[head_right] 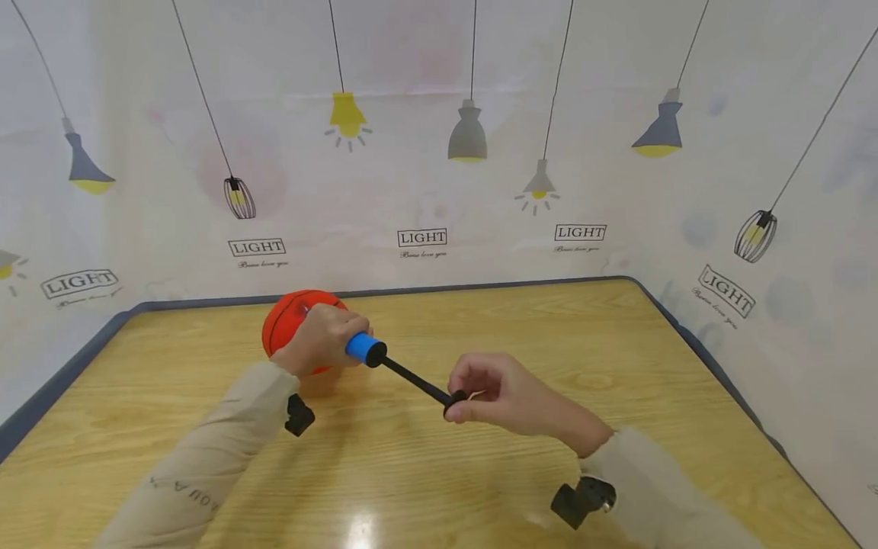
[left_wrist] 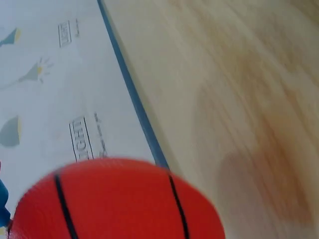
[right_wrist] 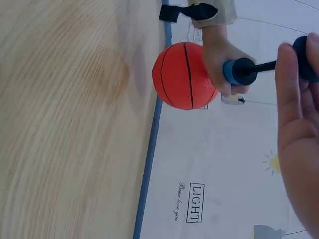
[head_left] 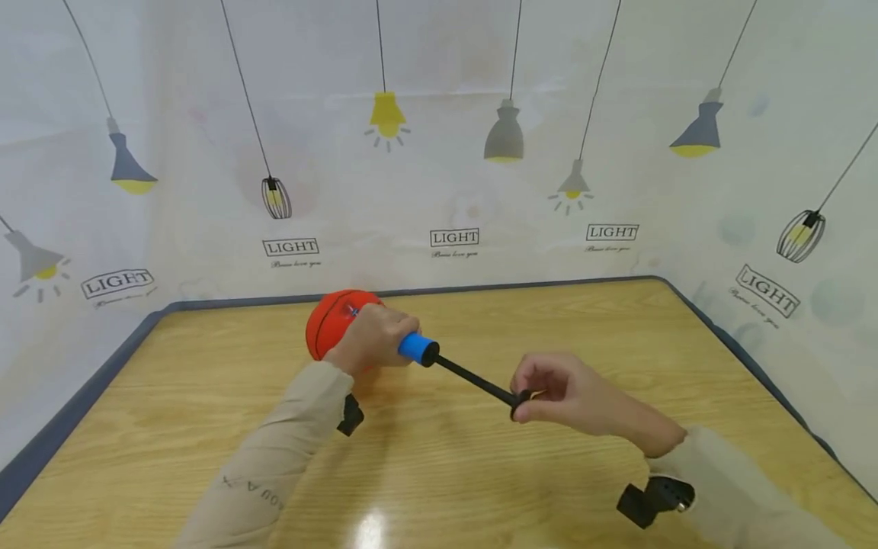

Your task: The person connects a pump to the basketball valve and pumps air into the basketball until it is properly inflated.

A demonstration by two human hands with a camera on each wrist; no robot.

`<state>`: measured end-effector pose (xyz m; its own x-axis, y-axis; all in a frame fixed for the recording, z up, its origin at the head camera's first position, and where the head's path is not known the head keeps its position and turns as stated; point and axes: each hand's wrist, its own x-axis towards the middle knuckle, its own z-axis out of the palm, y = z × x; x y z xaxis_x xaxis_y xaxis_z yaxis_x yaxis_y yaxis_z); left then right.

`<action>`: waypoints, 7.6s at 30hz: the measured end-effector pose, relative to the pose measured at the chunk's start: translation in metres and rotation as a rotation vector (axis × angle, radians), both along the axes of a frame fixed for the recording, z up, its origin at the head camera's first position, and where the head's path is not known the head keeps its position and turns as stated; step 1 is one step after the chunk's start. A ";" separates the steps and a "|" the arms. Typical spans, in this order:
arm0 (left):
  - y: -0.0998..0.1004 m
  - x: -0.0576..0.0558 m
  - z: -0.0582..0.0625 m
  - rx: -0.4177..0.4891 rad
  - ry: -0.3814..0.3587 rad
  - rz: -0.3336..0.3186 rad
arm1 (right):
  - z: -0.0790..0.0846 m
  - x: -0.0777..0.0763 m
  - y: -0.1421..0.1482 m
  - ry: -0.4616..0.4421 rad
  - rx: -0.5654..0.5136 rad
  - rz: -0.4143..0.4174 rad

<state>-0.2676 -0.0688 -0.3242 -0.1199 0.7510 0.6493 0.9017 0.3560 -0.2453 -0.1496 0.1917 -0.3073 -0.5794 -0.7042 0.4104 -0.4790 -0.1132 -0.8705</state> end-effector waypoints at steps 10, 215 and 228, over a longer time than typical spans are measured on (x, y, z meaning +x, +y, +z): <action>0.014 0.005 -0.008 -0.034 -0.013 -0.007 | -0.016 -0.041 -0.036 0.103 0.155 -0.158; 0.007 -0.004 0.003 -0.062 -0.016 0.033 | -0.002 -0.016 -0.020 0.011 0.068 -0.214; 0.016 0.006 -0.004 -0.054 -0.013 0.023 | -0.016 -0.038 -0.023 0.036 0.060 -0.050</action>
<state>-0.2612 -0.0531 -0.3277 -0.1460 0.7820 0.6059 0.8965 0.3635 -0.2532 -0.1876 0.1690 -0.3233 -0.6002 -0.6986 0.3895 -0.5134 -0.0369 -0.8573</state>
